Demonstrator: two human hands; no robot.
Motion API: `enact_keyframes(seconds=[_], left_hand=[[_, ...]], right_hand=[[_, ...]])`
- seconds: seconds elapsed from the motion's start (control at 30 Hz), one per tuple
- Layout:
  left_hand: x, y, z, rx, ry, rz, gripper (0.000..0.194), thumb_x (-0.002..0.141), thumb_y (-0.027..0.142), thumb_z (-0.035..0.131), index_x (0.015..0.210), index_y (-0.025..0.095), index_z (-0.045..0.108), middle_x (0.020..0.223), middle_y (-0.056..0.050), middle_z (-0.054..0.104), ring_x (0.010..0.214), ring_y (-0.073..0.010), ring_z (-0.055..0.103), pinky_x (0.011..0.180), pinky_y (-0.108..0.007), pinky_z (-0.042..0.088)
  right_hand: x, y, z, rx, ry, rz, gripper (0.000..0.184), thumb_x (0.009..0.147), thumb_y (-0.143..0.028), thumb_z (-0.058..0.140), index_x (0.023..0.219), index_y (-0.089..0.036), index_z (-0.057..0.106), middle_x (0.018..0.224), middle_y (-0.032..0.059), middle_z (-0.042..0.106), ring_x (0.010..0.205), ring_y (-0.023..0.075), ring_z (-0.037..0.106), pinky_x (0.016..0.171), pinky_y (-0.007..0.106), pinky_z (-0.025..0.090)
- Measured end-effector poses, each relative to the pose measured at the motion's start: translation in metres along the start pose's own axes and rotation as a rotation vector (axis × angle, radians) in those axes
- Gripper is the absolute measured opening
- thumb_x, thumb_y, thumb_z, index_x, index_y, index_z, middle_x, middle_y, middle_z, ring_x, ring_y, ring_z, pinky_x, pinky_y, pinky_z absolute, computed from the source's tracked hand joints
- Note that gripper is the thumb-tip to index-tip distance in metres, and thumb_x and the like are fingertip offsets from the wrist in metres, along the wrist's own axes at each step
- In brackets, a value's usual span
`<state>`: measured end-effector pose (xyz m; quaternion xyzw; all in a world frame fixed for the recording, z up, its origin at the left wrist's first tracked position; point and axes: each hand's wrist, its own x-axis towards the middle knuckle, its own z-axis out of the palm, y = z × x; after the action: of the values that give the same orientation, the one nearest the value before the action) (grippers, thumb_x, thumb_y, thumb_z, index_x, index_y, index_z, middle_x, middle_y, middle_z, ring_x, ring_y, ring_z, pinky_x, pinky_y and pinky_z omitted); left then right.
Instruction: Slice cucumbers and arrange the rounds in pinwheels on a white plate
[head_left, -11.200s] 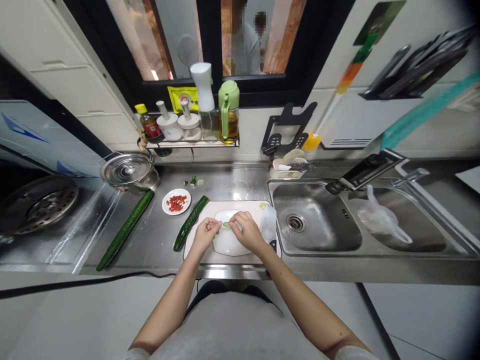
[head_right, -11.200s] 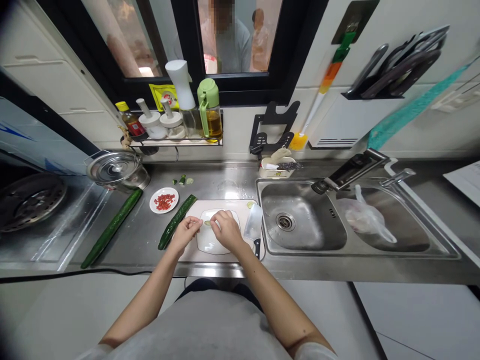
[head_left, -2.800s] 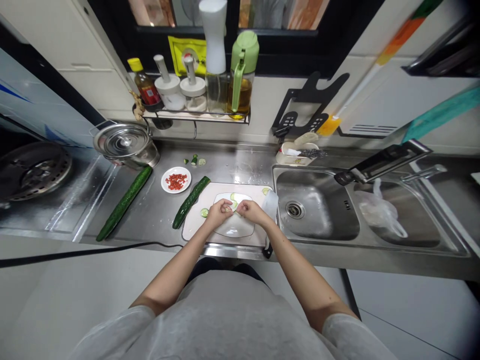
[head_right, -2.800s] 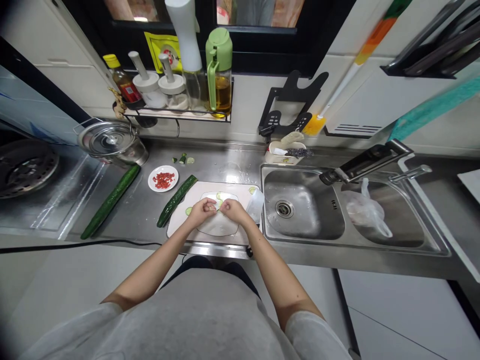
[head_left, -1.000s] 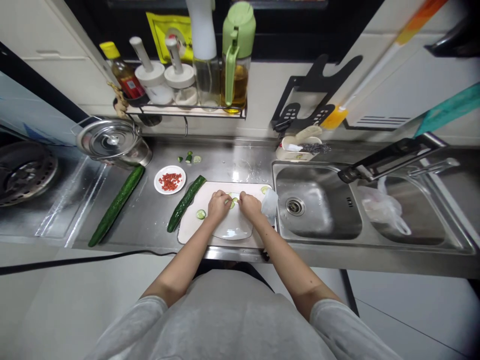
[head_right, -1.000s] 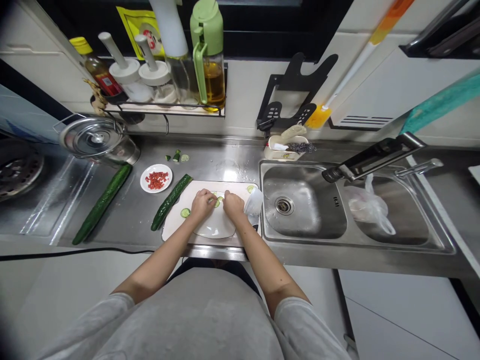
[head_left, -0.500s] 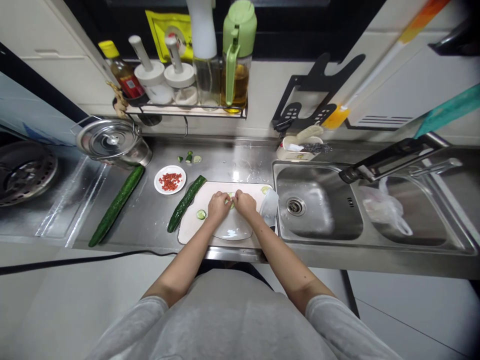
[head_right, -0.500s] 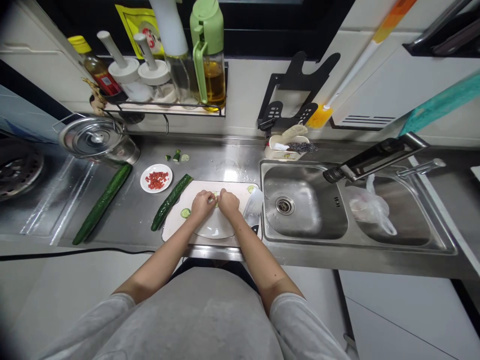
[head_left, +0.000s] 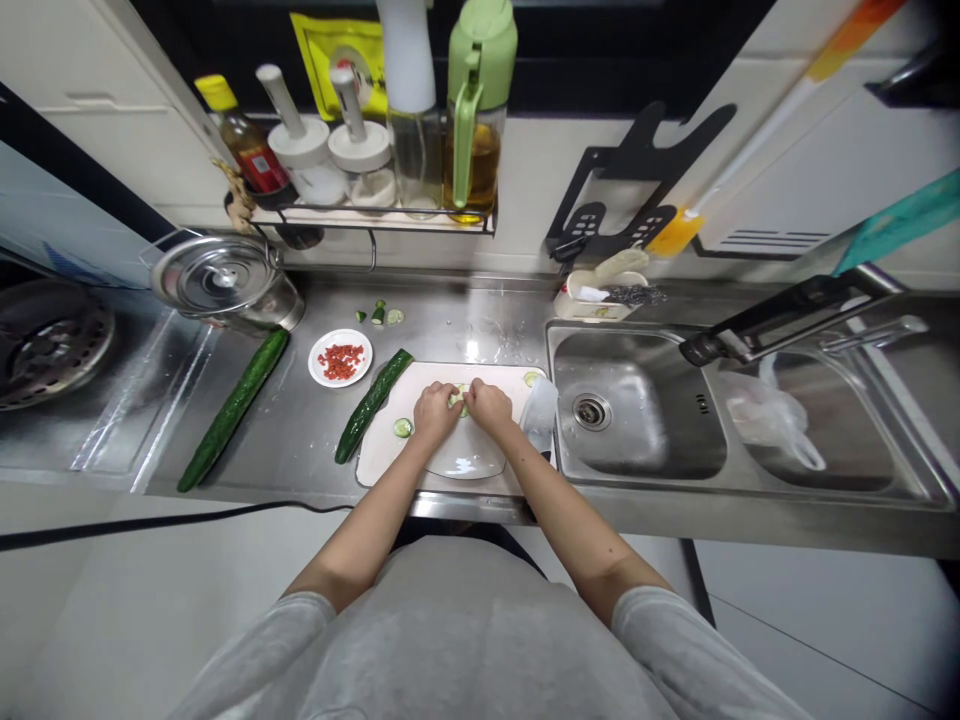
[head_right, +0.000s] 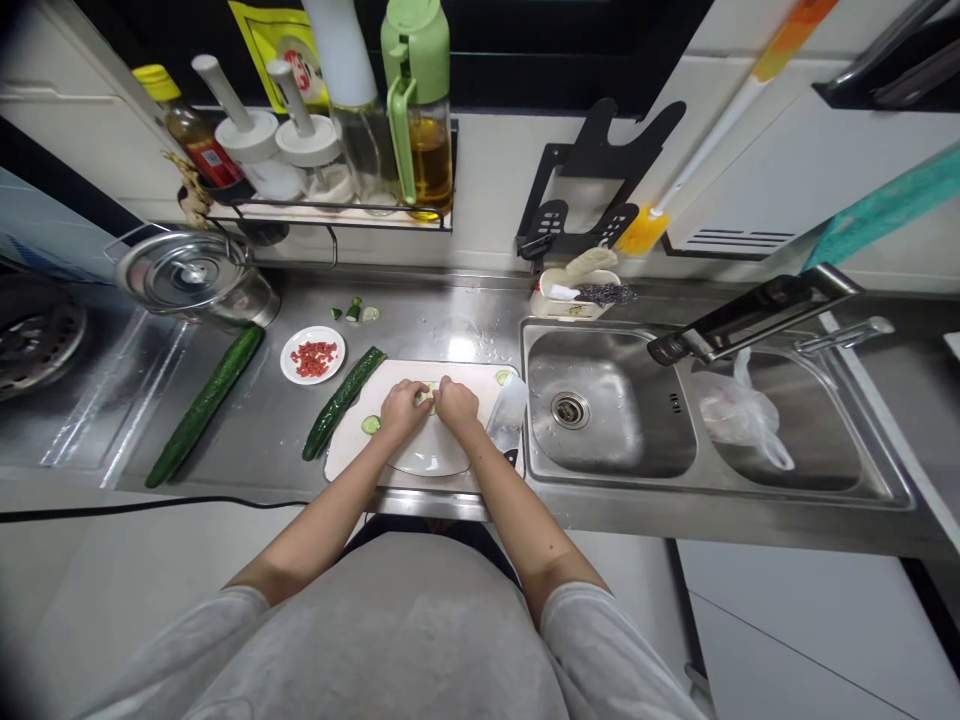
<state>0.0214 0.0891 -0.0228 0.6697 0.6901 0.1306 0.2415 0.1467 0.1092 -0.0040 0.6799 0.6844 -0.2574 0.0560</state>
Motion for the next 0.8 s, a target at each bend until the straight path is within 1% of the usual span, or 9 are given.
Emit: enact_keyframes(seconds=[0.2,0.37,0.53,0.63,0.8], left_hand=[[0.002,-0.003,0.001,-0.023,0.015,0.015,0.018,0.081,0.029,0.059,0.096,0.022,0.067,0.096,-0.006,0.062,0.096,-0.0222,0.054,0.08,-0.031,0.041],[0.001,-0.01,0.0,-0.106,0.05,0.054,0.017,0.081,0.029,0.061,0.094,0.022,0.068,0.092,-0.005,0.062,0.093,-0.0203,0.055,0.081,-0.03,0.041],[-0.004,-0.018,-0.005,-0.161,0.142,0.05,0.016,0.084,0.028,0.057,0.091,0.022,0.069,0.087,-0.005,0.063,0.085,-0.0189,0.056,0.079,-0.03,0.041],[-0.008,-0.02,-0.009,-0.191,0.209,0.028,0.015,0.084,0.027,0.057,0.089,0.021,0.069,0.082,-0.004,0.063,0.081,-0.0181,0.056,0.077,-0.029,0.041],[-0.022,-0.028,-0.026,-0.276,0.301,0.048,0.017,0.085,0.028,0.055,0.09,0.019,0.068,0.083,-0.004,0.064,0.075,-0.0154,0.056,0.073,-0.027,0.043]], right_hand=[[-0.001,0.001,0.002,0.014,0.022,-0.007,0.026,0.095,-0.034,0.04,0.111,-0.019,0.054,0.1,0.0111,0.068,0.095,0.0224,0.062,0.074,0.028,0.041],[-0.001,0.007,-0.002,0.075,0.061,0.002,0.027,0.095,-0.037,0.038,0.108,-0.021,0.056,0.099,0.0093,0.068,0.092,0.0213,0.061,0.072,0.027,0.039],[-0.001,0.016,-0.006,0.145,0.109,0.015,0.025,0.092,-0.038,0.043,0.1,-0.022,0.059,0.092,0.0064,0.068,0.087,0.0199,0.06,0.068,0.026,0.036],[-0.001,0.015,-0.005,0.161,0.113,0.018,0.022,0.089,-0.039,0.048,0.095,-0.022,0.059,0.089,0.0054,0.067,0.083,0.0192,0.059,0.065,0.025,0.034],[-0.004,0.013,-0.006,0.214,0.153,0.024,0.02,0.087,-0.039,0.049,0.091,-0.022,0.059,0.083,0.0038,0.066,0.077,0.018,0.057,0.061,0.024,0.03]])
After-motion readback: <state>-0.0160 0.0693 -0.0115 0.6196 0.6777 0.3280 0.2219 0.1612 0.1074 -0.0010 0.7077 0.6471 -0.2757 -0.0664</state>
